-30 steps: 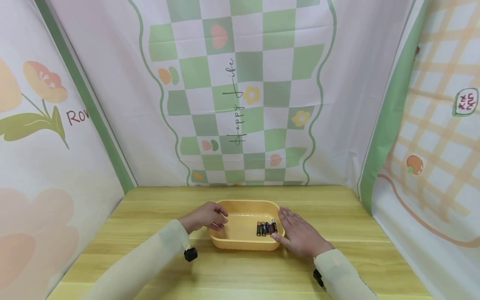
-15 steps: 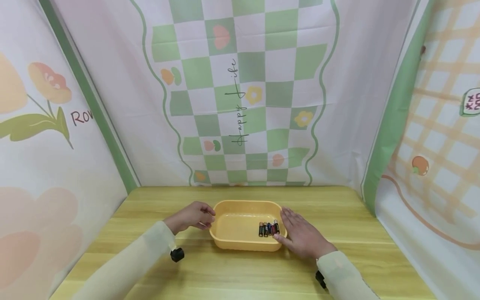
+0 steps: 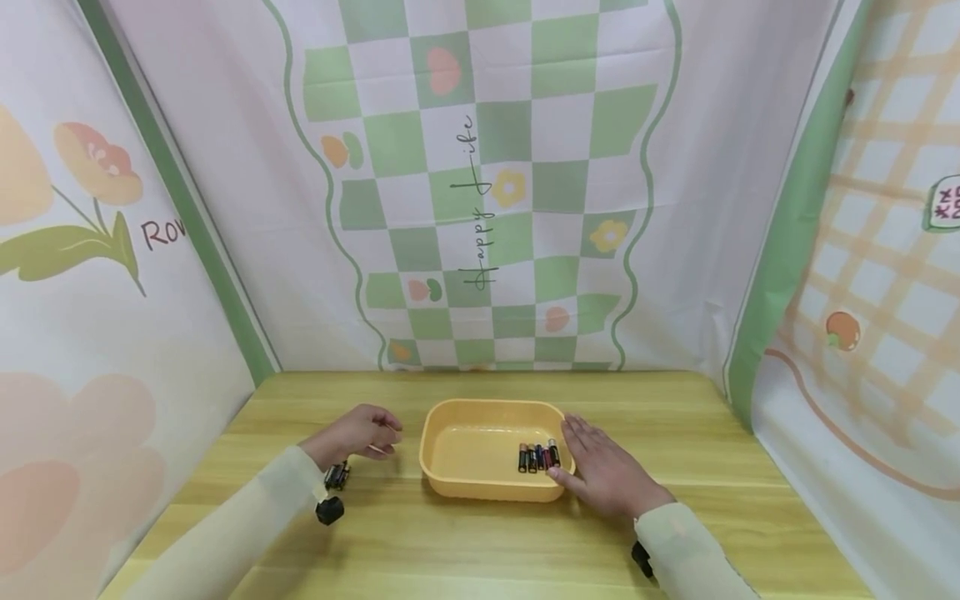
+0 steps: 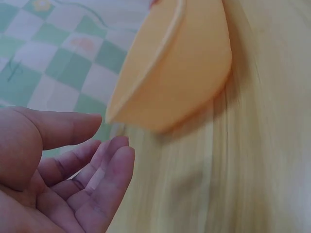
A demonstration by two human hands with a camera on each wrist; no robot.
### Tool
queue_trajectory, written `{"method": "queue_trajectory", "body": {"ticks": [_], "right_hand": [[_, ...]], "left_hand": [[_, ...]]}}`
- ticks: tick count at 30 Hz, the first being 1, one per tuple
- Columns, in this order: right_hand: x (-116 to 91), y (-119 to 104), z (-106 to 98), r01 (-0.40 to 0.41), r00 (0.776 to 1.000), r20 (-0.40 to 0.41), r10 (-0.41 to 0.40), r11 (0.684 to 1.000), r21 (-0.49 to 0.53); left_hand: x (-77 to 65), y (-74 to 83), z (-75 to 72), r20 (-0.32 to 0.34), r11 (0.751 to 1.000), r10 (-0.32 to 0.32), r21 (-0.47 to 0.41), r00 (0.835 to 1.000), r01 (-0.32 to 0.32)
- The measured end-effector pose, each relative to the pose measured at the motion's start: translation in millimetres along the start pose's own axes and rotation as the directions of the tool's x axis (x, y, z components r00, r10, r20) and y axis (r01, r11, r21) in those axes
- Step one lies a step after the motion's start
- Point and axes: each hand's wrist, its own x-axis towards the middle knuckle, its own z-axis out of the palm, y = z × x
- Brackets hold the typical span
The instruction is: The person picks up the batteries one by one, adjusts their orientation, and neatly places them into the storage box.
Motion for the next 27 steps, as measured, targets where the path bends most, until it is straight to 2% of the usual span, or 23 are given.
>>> {"method": "queue_trajectory", "body": {"ticks": [8,17,21,27], "right_hand": [[0,-1,1,0.005,1.0,-0.009,-0.005,1.0,0.005],[1,1,-1,-0.009,1.0,-0.002,0.009,1.0,0.003],[1,1,0,-0.013,1.0,-0.015,0.013,1.0,0.02],[-1,-2,3,-0.01,0.999,-0.038,0.011,0.999,0.036]], "left_hand": [[-13.7,-23.4,-25.9,-0.058,0.999,-0.037,0.03,0.998,0.039],[-30.6,-35.7,-48.4,-0.129,0.998,-0.066,-0.012,0.989,0.065],[-39.8,-45.0,-56.3,-0.169,0.993,-0.092,0.054,0.981,0.102],[-52.2,-57.1,-65.9,-0.252,0.976,-0.12,0.149,0.96,0.161]]}}
